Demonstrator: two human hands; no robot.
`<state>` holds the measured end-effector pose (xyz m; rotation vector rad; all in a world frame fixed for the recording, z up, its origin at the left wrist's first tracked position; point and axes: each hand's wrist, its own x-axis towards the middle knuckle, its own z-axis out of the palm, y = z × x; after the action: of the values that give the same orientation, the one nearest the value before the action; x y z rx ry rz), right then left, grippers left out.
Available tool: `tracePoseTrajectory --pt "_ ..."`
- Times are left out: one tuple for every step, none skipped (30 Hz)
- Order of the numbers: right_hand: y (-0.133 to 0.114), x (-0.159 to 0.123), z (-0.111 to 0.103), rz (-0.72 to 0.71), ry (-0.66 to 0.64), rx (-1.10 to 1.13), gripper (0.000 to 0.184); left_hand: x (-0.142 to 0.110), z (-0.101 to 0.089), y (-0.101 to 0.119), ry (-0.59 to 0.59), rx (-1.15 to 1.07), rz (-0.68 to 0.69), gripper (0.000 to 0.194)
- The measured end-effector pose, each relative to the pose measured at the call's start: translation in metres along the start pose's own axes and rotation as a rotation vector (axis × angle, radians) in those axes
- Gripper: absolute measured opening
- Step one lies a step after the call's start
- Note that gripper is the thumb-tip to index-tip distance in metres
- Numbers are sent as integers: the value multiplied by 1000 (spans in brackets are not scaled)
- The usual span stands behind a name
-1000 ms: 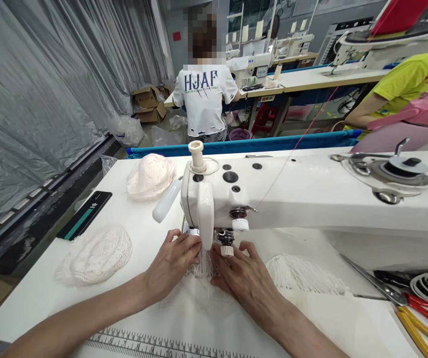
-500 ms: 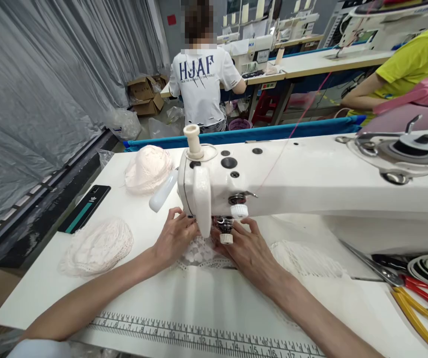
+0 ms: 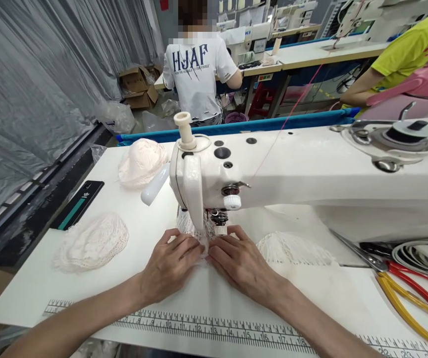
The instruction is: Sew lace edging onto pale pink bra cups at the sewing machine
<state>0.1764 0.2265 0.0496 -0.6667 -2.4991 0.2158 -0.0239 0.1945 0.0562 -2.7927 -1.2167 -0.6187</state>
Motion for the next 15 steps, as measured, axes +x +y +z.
tracePoseTrajectory --pt "1 -1 0 -3 7 -6 18 1 1 0 37 17 -13 22" --pt "3 -2 1 -7 8 -15 17 3 2 0 68 29 -23 26" --pt "4 -3 0 -12 10 -28 16 4 2 0 91 38 -33 28" --pt "4 -3 0 -18 14 -42 16 6 3 1 108 47 -46 27" --pt "5 -4 0 -24 20 -54 16 7 4 1 124 59 -59 25" --pt "5 -5 -1 -28 25 -60 17 9 5 1 134 72 -72 23" --pt "5 -5 -2 -31 28 -59 20 10 6 2 141 85 -87 21" --pt "5 -5 -4 -35 27 -52 24 10 7 3 145 97 -100 18" --pt "5 -4 -6 -42 13 -38 26 9 8 4 146 106 -111 16" --pt "5 -4 -8 -52 -11 -21 26 8 8 6 139 107 -116 15" --pt "5 -4 -9 -66 -35 -4 26 7 8 7 129 101 -118 14" --pt "5 -4 -10 -81 -57 8 26 5 8 9 117 89 -120 13" --pt "5 -4 -10 -98 -74 16 26 3 8 10 109 75 -122 12" --pt "5 -4 -10 -112 -83 19 25 1 7 10 108 62 -123 12" --pt "5 -4 -9 -122 -82 20 24 -1 7 11 113 55 -120 11"
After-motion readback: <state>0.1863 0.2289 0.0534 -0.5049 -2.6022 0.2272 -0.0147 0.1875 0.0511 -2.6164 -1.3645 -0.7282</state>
